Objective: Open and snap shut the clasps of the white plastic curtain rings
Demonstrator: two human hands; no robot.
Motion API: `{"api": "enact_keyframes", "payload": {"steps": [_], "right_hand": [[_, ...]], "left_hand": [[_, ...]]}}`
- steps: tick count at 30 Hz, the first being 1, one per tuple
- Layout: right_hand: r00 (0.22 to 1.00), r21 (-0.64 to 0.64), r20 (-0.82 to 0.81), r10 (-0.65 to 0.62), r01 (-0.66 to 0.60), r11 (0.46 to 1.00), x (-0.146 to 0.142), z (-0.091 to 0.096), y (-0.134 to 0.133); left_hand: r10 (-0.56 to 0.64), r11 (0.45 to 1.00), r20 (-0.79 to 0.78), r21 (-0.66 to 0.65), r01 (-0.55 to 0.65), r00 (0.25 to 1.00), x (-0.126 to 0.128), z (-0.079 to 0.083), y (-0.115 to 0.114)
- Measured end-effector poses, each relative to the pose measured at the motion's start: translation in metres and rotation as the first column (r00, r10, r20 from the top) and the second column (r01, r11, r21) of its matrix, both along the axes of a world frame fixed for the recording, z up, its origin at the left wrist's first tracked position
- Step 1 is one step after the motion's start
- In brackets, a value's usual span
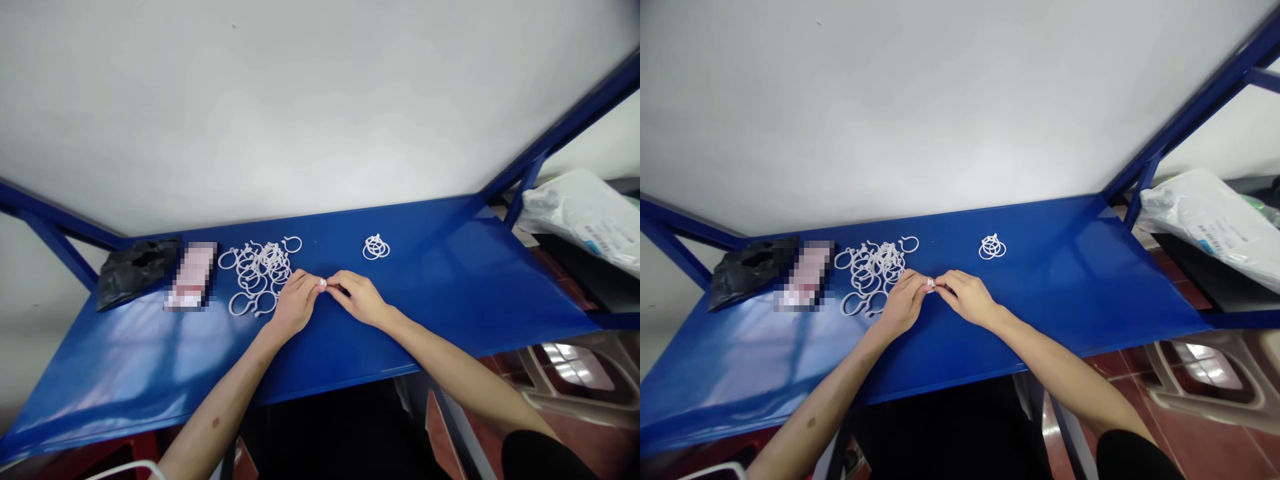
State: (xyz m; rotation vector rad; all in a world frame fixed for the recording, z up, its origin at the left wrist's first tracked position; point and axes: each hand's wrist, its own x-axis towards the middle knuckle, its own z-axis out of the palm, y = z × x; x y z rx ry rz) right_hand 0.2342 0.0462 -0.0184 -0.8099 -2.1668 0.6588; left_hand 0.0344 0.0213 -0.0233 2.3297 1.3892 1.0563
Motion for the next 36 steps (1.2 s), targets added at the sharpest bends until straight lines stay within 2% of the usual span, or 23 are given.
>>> {"api": "enact_keyframes", "payload": {"steps": [5, 9, 15, 19, 24, 30, 33, 36], "right_hand": [[0.993, 0.0, -0.065, -0.103, 0.103, 0.995, -0.005, -0.003, -0.004], [0.987, 0.045, -0.106, -0.121, 0.126, 0.991, -0.003, -0.002, -0.003], [0.993, 0.043, -0.108, -0.044, 0.049, 0.998, -0.002, 0.001, -0.002], [0.991, 0.029, -0.133, 0.001, 0.003, 1.0, -0.001, 0.003, -0.001], [0.994, 0.073, -0.106, 0.041, -0.033, 0.997, 0.002, 0.0, -0.004], [0.996, 0.167, -0.033, 0.078, -0.071, 0.983, 0.004, -0.011, -0.005], [1.0, 0.204, 0.007, 0.026, -0.027, 0.979, 0.002, -0.009, 0.001], [0.993, 0.216, 0.033, -0.117, 0.107, 0.97, 0.007, -0.001, 0.013]], "left_hand": [[0.041, 0.999, 0.04, 0.017, -0.042, 0.998, 0.001, 0.002, -0.001], [0.074, 0.997, 0.114, -0.008, -0.073, 0.991, 0.003, 0.007, 0.0], [0.086, 0.995, 0.219, -0.06, -0.074, 0.972, 0.001, 0.008, 0.001], [0.061, 0.996, 0.228, -0.078, -0.044, 0.972, 0.0, 0.009, 0.0], [0.045, 0.992, 0.197, -0.127, -0.02, 0.979, 0.002, 0.01, -0.006], [-0.011, 0.998, 0.1, -0.059, 0.017, 0.995, 0.002, 0.004, -0.006], [0.005, 1.0, 0.056, -0.022, -0.004, 0.998, 0.002, 0.003, -0.003], [0.086, 0.995, -0.081, 0.066, -0.08, 0.993, 0.001, 0.003, 0.001]]}}
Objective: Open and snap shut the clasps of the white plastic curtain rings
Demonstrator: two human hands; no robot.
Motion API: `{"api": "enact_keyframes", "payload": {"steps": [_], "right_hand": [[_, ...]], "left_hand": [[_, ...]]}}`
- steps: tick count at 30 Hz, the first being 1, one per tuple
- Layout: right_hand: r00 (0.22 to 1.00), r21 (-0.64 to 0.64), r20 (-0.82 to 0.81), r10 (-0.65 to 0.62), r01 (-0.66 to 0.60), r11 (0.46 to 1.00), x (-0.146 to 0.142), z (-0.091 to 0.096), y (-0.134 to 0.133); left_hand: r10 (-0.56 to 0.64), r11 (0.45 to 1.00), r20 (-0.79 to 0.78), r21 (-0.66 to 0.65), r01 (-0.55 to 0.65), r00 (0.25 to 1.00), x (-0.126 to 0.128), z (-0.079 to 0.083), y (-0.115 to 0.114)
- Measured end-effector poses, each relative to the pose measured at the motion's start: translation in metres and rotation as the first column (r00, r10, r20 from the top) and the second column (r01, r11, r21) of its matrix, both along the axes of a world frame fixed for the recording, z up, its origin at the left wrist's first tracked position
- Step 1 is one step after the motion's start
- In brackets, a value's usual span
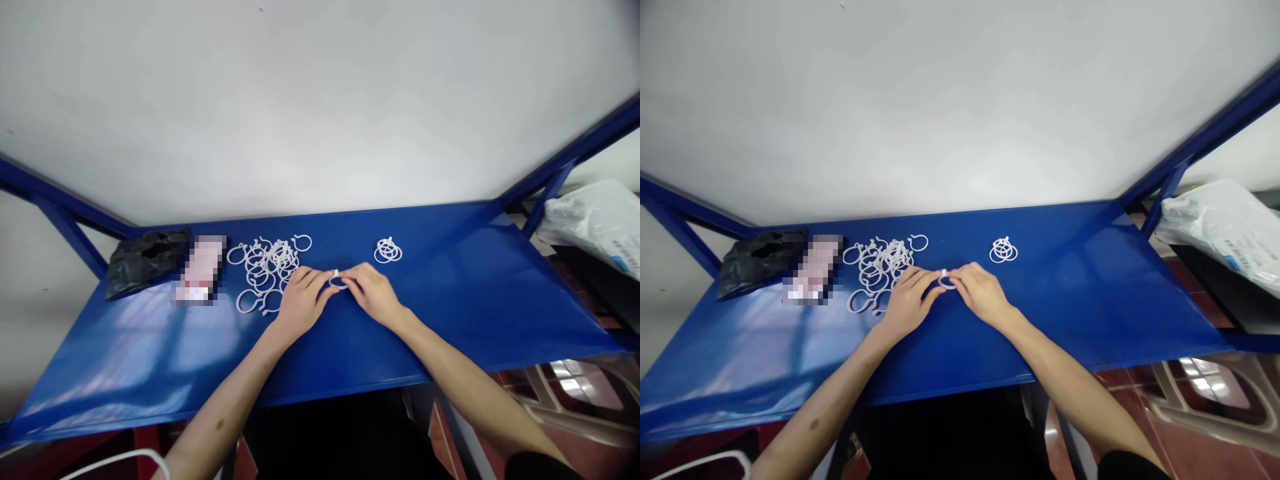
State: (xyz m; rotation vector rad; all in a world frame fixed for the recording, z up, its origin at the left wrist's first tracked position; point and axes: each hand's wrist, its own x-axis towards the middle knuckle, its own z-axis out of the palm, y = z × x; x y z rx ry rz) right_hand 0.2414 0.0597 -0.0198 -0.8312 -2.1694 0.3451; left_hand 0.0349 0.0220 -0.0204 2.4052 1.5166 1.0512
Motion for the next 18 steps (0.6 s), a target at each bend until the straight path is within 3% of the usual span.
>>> {"api": "enact_keyframes", "payload": {"steps": [4, 8, 13, 18], "right_hand": [[0.946, 0.03, -0.056, -0.319, 0.321, 0.947, 0.026, 0.006, 0.024], [0.861, 0.037, -0.081, -0.502, 0.506, 0.862, 0.055, 0.003, 0.044], [0.788, -0.03, -0.082, -0.61, 0.61, 0.792, 0.067, -0.004, 0.059], [0.786, -0.108, -0.077, -0.614, 0.606, 0.788, 0.066, -0.012, 0.069]], "left_hand": [[0.111, 0.993, -0.151, 0.055, -0.104, 0.982, -0.004, 0.0, 0.003], [0.137, 0.99, -0.183, 0.055, -0.129, 0.974, -0.008, 0.0, 0.004], [0.165, 0.986, -0.196, 0.042, -0.16, 0.967, -0.011, 0.001, 0.004], [0.208, 0.978, -0.253, 0.042, -0.204, 0.945, -0.011, 0.002, 0.008]]}}
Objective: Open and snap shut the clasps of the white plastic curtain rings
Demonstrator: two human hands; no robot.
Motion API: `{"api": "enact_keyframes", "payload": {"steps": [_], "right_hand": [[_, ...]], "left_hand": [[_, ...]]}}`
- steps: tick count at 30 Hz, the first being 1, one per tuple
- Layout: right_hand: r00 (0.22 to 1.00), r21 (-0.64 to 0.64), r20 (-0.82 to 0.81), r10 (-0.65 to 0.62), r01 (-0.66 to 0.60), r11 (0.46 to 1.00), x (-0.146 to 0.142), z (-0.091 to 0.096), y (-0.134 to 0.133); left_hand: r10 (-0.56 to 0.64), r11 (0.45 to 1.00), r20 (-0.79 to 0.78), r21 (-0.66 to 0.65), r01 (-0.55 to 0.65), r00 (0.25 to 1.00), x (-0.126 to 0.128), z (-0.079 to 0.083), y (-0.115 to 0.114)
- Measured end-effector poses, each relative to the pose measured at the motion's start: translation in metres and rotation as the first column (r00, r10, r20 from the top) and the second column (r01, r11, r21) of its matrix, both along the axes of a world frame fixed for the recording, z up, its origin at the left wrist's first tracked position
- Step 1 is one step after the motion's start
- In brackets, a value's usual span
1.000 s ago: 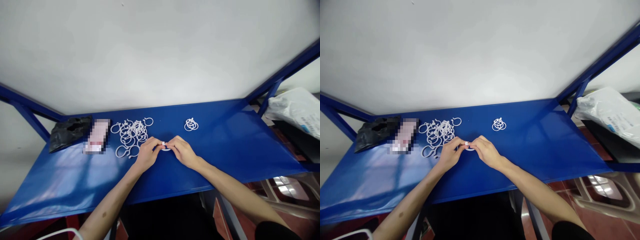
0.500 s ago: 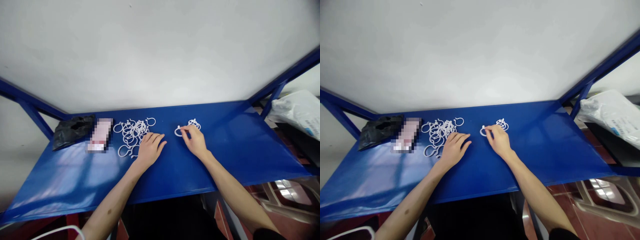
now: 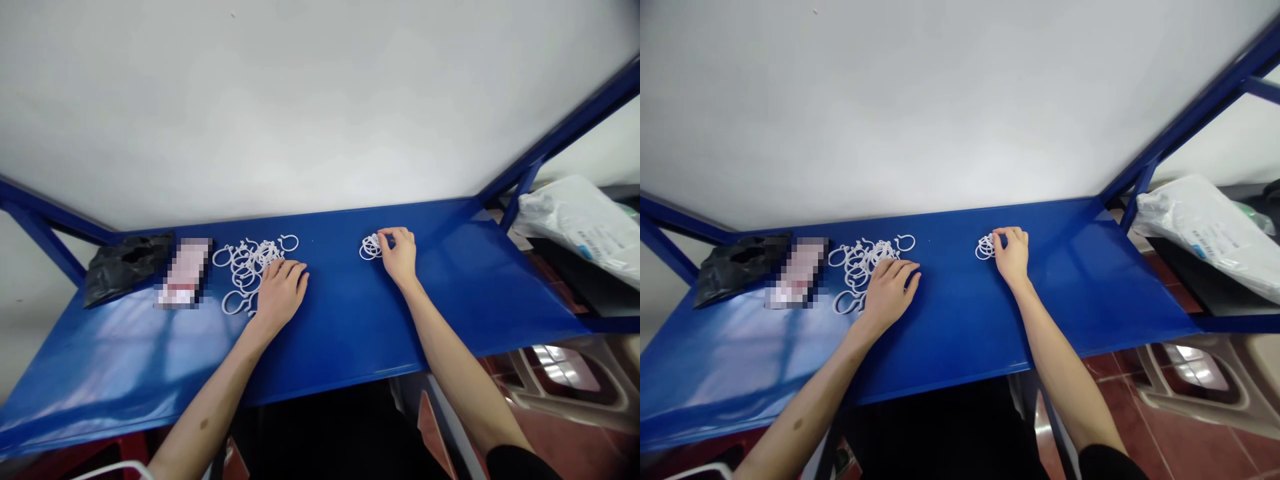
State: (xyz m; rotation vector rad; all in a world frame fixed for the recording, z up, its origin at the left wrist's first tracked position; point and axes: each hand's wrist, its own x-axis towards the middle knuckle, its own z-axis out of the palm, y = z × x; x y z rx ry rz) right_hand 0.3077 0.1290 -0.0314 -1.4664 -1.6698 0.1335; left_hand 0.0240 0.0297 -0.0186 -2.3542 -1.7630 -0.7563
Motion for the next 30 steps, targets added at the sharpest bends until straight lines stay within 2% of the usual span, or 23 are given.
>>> {"api": "enact_keyframes", "payload": {"steps": [5, 10, 12, 15, 17, 19, 21, 23, 27, 30], "right_hand": [[0.999, -0.003, -0.013, 0.031, -0.031, 1.0, -0.003, -0.002, 0.003], [0.999, 0.045, -0.028, 0.022, -0.021, 0.999, -0.004, 0.008, -0.006], [0.999, 0.094, -0.03, 0.039, -0.036, 0.995, -0.006, 0.014, -0.012], [0.993, 0.17, -0.015, 0.119, -0.115, 0.979, -0.015, 0.022, -0.026], [0.976, 0.155, -0.013, 0.216, -0.211, 0.965, -0.025, 0.025, -0.037], [0.935, 0.032, -0.071, 0.348, -0.346, 0.938, -0.038, 0.026, -0.049], [0.868, -0.126, -0.166, 0.468, -0.489, 0.863, -0.05, 0.025, -0.06], [0.805, -0.222, -0.241, 0.542, -0.589, 0.777, -0.06, 0.023, -0.069], [0.734, -0.272, -0.371, 0.569, -0.671, 0.69, -0.07, 0.019, -0.08], [0.727, -0.244, -0.431, 0.534, -0.664, 0.707, -0.073, 0.016, -0.081]], "left_hand": [[0.049, 0.997, -0.118, -0.05, -0.055, 0.992, 0.001, 0.007, 0.01], [0.144, 0.989, -0.22, 0.0, -0.148, 0.965, 0.002, 0.011, 0.036], [0.139, 0.99, -0.247, 0.005, -0.142, 0.959, 0.003, 0.011, 0.047], [0.067, 0.998, -0.25, 0.001, -0.069, 0.966, 0.005, 0.01, 0.053], [-0.005, 1.0, -0.238, 0.005, 0.006, 0.971, 0.008, 0.01, 0.047], [-0.107, 0.993, -0.222, 0.018, 0.114, 0.969, 0.012, 0.011, 0.033], [-0.224, 0.97, -0.205, 0.046, 0.238, 0.953, 0.015, 0.009, 0.016], [-0.306, 0.943, -0.199, 0.069, 0.325, 0.931, 0.016, 0.005, 0.0], [-0.378, 0.904, -0.124, 0.163, 0.394, 0.918, 0.013, -0.004, -0.015], [-0.388, 0.904, -0.028, 0.186, 0.386, 0.921, 0.013, -0.005, -0.015]]}}
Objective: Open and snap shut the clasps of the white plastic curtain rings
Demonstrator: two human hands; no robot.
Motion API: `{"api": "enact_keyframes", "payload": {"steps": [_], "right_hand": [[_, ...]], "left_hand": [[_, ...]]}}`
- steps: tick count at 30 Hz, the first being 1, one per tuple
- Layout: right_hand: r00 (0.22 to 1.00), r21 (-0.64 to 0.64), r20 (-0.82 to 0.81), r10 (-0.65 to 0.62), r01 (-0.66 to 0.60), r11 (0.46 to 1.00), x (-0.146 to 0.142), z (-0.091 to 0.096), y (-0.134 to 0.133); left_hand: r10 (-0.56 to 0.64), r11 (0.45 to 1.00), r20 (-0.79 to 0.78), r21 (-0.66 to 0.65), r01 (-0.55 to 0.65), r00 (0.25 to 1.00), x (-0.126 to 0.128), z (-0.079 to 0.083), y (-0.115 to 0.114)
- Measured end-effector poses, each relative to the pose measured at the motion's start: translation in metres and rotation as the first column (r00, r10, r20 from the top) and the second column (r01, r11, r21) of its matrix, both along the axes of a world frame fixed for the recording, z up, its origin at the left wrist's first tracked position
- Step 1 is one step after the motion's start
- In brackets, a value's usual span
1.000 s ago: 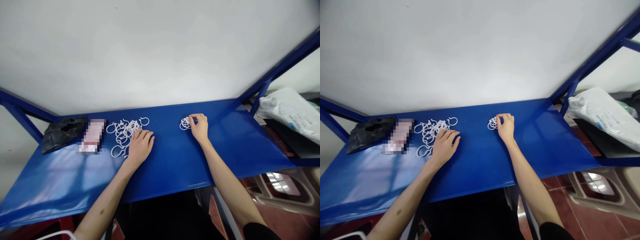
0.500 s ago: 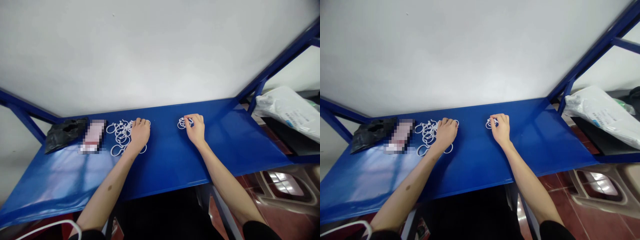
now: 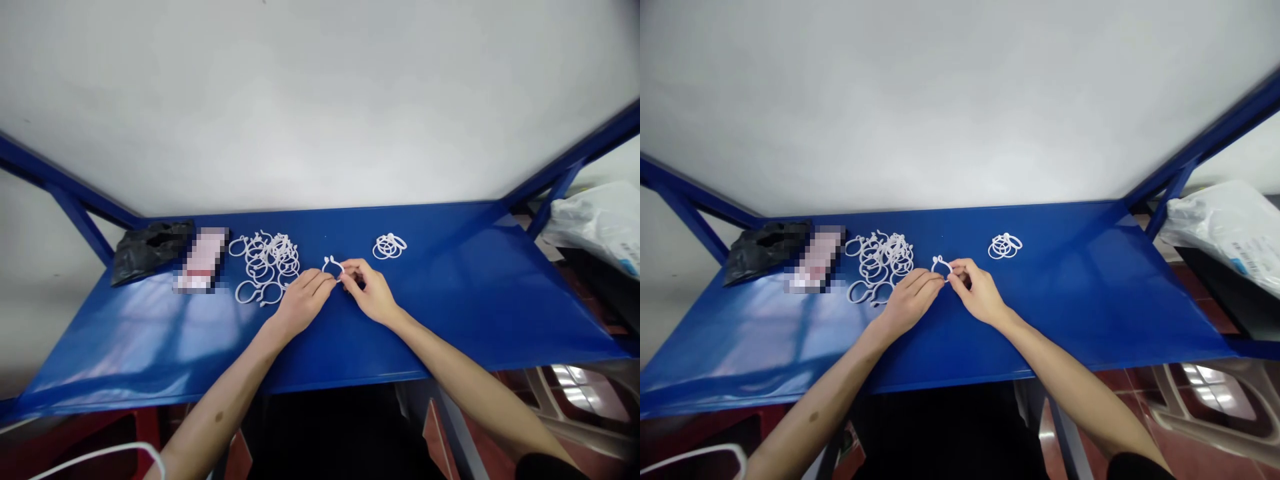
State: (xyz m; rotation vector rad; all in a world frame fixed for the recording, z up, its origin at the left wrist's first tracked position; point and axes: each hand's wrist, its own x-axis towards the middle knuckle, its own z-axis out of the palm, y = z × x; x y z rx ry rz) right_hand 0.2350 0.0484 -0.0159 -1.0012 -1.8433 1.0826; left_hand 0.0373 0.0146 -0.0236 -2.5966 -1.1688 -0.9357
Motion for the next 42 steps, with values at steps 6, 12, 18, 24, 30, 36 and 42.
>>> {"api": "enact_keyframes", "payload": {"steps": [6, 12, 18, 24, 30, 36, 42], "right_hand": [[0.996, 0.077, -0.045, -0.073, 0.076, 0.994, 0.001, -0.002, 0.004], [1.0, 0.186, -0.003, 0.014, -0.013, 0.982, 0.002, 0.0, 0.001], [0.994, 0.256, 0.023, 0.103, -0.106, 0.961, 0.001, 0.002, -0.001], [0.982, 0.364, 0.07, 0.178, -0.191, 0.912, 0.006, 0.0, -0.003], [0.98, 0.4, 0.081, 0.181, -0.198, 0.895, 0.007, 0.002, -0.005], [0.965, 0.413, 0.163, 0.203, -0.254, 0.875, 0.006, 0.002, -0.006], [0.924, 0.456, 0.266, -0.275, 0.131, 0.88, 0.025, 0.019, 0.044]], "left_hand": [[0.153, 0.981, 0.321, -0.166, -0.103, 0.935, 0.011, 0.003, -0.002], [0.405, 0.801, 0.483, -0.597, -0.046, 0.776, 0.012, 0.009, -0.004], [0.451, 0.767, 0.483, -0.64, -0.048, 0.751, 0.013, 0.009, -0.009], [0.416, 0.81, 0.508, -0.584, -0.053, 0.754, 0.012, 0.007, -0.009], [0.309, 0.881, 0.5, -0.47, -0.046, 0.809, 0.006, 0.006, -0.009], [0.247, 0.903, 0.441, -0.428, -0.04, 0.863, 0.005, 0.003, -0.007], [0.271, 0.935, 0.172, -0.279, -0.217, 0.947, -0.009, 0.017, 0.001]]}}
